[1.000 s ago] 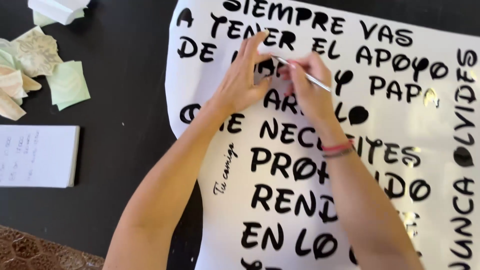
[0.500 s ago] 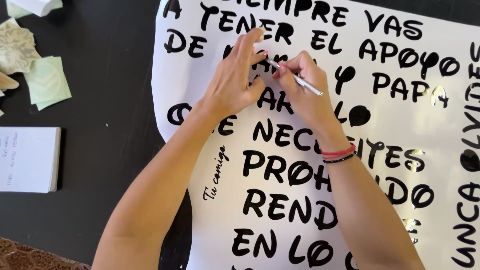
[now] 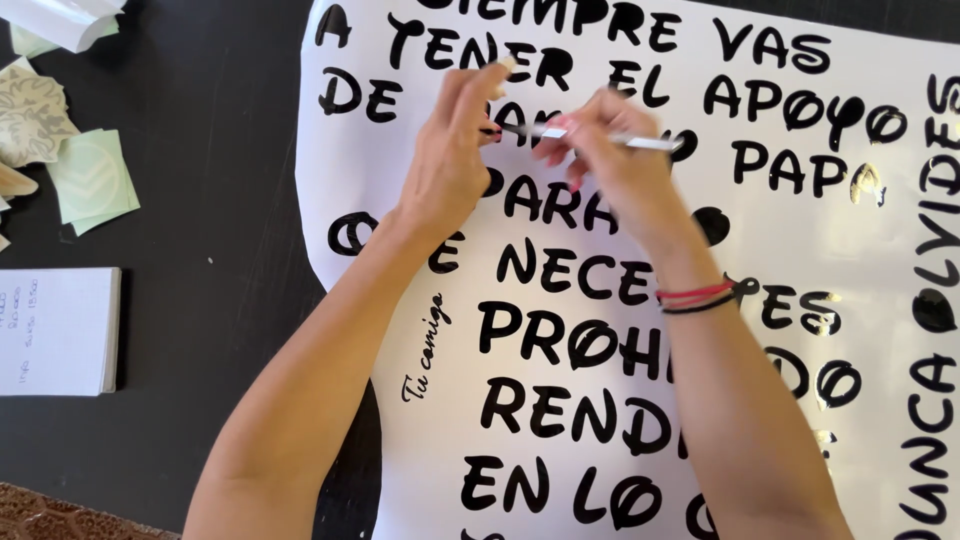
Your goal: Weeding excess vinyl from a cut design using a precision craft tool
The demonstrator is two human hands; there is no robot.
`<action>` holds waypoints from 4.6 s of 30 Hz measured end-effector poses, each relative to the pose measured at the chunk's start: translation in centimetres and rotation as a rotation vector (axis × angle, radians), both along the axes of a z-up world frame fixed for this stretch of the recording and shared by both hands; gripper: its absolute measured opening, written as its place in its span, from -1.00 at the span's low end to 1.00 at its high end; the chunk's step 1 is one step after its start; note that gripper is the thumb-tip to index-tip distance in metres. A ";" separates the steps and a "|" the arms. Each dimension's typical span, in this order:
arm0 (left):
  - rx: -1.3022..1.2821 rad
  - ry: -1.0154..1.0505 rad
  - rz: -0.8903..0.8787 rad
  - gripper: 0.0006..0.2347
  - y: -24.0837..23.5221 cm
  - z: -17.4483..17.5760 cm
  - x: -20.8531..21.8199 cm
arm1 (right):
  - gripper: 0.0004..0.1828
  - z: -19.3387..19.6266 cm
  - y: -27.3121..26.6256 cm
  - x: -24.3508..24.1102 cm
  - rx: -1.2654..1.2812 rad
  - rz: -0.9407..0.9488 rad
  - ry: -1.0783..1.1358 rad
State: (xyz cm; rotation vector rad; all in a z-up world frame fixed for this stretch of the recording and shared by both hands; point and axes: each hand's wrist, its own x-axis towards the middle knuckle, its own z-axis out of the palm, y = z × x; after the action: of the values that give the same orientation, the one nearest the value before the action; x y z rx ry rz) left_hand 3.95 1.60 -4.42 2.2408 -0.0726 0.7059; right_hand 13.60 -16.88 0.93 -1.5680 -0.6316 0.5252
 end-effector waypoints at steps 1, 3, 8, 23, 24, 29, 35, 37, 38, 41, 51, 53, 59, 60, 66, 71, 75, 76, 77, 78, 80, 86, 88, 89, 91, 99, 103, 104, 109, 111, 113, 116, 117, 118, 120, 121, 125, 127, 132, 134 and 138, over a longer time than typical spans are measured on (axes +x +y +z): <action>-0.107 0.069 0.039 -0.27 0.0 0.3 -0.3 | -0.85 1.1 -0.3 0.4 -0.077 -0.033 0.022; -0.103 0.074 0.067 -0.27 0.0 0.4 -0.2 | -0.87 1.9 -1.0 1.9 -0.013 -0.142 0.039; -0.041 -0.009 0.038 -0.28 -0.2 0.7 0.2 | -0.81 1.5 -4.8 3.9 -0.040 -0.066 -0.078; -0.092 0.228 -0.344 -0.36 -7.5 1.7 2.5 | -0.76 -0.9 -8.9 5.8 -0.185 0.014 -0.207; -0.086 0.247 -0.332 -0.37 -7.6 1.9 2.3 | -0.76 -0.8 -8.8 5.5 -0.191 0.017 -0.206; -0.075 0.283 -0.314 -0.39 -7.6 2.3 2.2 | -0.76 0.1 -8.6 5.1 -0.231 -0.003 -0.208; -0.115 0.268 -0.331 -0.38 -7.4 1.8 2.4 | -0.76 0.3 -8.2 4.8 -0.198 0.033 -0.164; -0.118 0.259 -0.317 -0.37 -7.2 1.5 2.5 | -0.78 0.1 -8.2 4.9 -0.181 0.024 -0.142; -0.114 0.261 -0.321 -0.37 -7.1 1.5 2.6 | -0.78 0.3 -8.2 4.8 -0.178 0.019 -0.140; -0.255 0.235 -0.316 -0.42 -6.8 1.4 2.5 | -0.77 0.7 -8.0 4.5 -0.203 0.014 -0.164; -0.397 -0.114 0.179 -0.36 -6.1 0.8 1.6 | -0.77 0.9 -3.6 4.0 0.081 0.073 0.018; -0.385 -0.180 0.302 -0.36 -5.9 0.5 1.6 | -0.73 0.1 -2.3 4.0 0.137 -0.031 0.014; -0.370 -0.079 0.318 -0.26 -5.3 -1.0 1.8 | -0.78 -2.0 0.4 3.2 0.284 -0.245 -0.132; -0.355 -0.056 0.325 -0.34 -5.4 -0.6 1.8 | -0.85 -2.2 0.4 3.2 0.255 -0.255 -0.098; -0.255 0.014 0.177 -0.23 -2.8 2.8 2.6 | -0.91 -1.2 0.4 2.8 0.061 -0.222 -0.107; -0.197 0.012 -0.027 -0.26 -0.3 1.5 6.2 | -0.83 -1.6 0.2 2.5 -0.037 -0.227 -0.168; -0.146 -0.040 -0.136 -0.27 -0.6 -0.2 7.7 | -0.85 -2.0 0.2 2.7 0.001 -0.187 -0.287; -0.155 -0.015 -0.161 -0.30 -0.8 -0.4 7.5 | -0.85 -1.9 0.2 2.6 -0.010 -0.194 -0.248; -0.164 -0.006 -0.155 -0.30 -0.9 -0.4 7.3 | -0.85 -2.0 0.2 2.6 -0.019 -0.188 -0.238; -0.136 0.037 -0.125 -0.28 -0.9 -0.4 7.1 | -0.84 -2.1 0.1 2.5 -0.026 -0.183 -0.251; -0.104 0.070 -0.098 -0.26 -0.9 0.2 7.3 | -0.83 -2.0 0.3 2.8 -0.029 -0.180 -0.274; -0.194 -0.041 -0.044 -0.33 -0.8 0.2 7.0 | -0.81 -2.0 0.6 2.7 -0.043 -0.224 -0.209; -0.189 -0.026 -0.047 -0.35 -0.7 0.1 7.0 | -0.79 -2.0 0.5 2.7 -0.057 -0.204 -0.241; -0.191 -0.027 -0.046 -0.35 -0.7 0.1 7.1 | -0.79 -2.0 0.5 2.7 -0.058 -0.202 -0.242; -0.167 0.072 -0.118 -0.23 -0.8 -0.1 7.2 | -0.83 -2.0 0.4 2.8 -0.073 -0.189 -0.239; -0.117 0.120 -0.080 -0.38 -1.4 1.1 6.9 | -0.84 -2.0 0.5 2.6 -0.054 -0.131 -0.275; -0.270 0.027 -0.082 -0.45 -1.1 1.3 6.7 | -0.77 -1.1 0.7 2.2 -0.033 -0.128 -0.233; -0.272 0.026 -0.081 -0.45 -1.2 1.3 6.7 | -0.77 -1.1 0.6 2.3 -0.034 -0.127 -0.233; -0.337 0.026 0.173 -0.38 -0.8 0.8 6.9 | -0.87 -2.0 0.6 2.8 0.048 -0.286 -0.125; -0.356 0.012 0.170 -0.42 -0.4 0.5 7.3 | -0.79 -1.6 0.6 2.6 0.018 -0.318 -0.135; -0.375 -0.001 0.168 -0.45 -0.3 0.5 7.5 | -0.70 -1.5 0.5 2.6 -0.012 -0.350 -0.142; -0.398 0.031 0.110 -0.48 -0.5 0.7 7.3 | -0.70 -1.8 0.4 2.7 0.062 -0.241 -0.206; -0.407 0.120 0.126 -0.48 -0.5 0.6 7.3 | -0.79 -1.9 0.4 2.7 0.056 -0.247 -0.163; -0.416 0.210 0.141 -0.48 -0.5 0.5 7.4 | -0.86 -1.9 0.4 2.8 0.051 -0.253 -0.120; -0.393 0.184 0.115 -0.42 -0.1 -0.6 7.8 | -0.88 -2.1 0.4 2.8 0.050 -0.235 -0.145; -0.369 0.157 0.087 -0.36 0.0 -1.2 7.9 | -0.89 -2.2 0.4 2.8 0.050 -0.219 -0.170; -0.340 0.107 0.013 -0.36 -0.4 -1.3 7.7 | -0.88 -1.7 0.5 2.6 -0.030 -0.195 -0.237; -0.319 0.100 -0.026 -0.35 -0.4 -1.2 7.7 | -0.85 -1.7 0.4 2.7 -0.078 -0.195 -0.245; -0.283 0.114 -0.005 -0.35 -0.1 -2.0 8.1 | -0.82 -1.7 0.4 2.6 -0.084 -0.187 -0.260; -0.255 0.127 0.000 -0.32 0.0 -2.4 8.2 | -0.82 -1.7 0.3 2.5 -0.087 -0.162 -0.281; -0.055 0.106 -0.025 -0.36 -0.3 -2.3 8.3 | -0.80 -1.4 0.3 2.4 -0.114 -0.134 -0.335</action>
State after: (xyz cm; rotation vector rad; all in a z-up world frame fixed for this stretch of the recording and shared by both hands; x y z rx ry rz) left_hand 12.26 1.33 -6.69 2.2163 -0.0280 0.5676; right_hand 15.96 -16.54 -0.51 -1.8112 -0.7526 0.2008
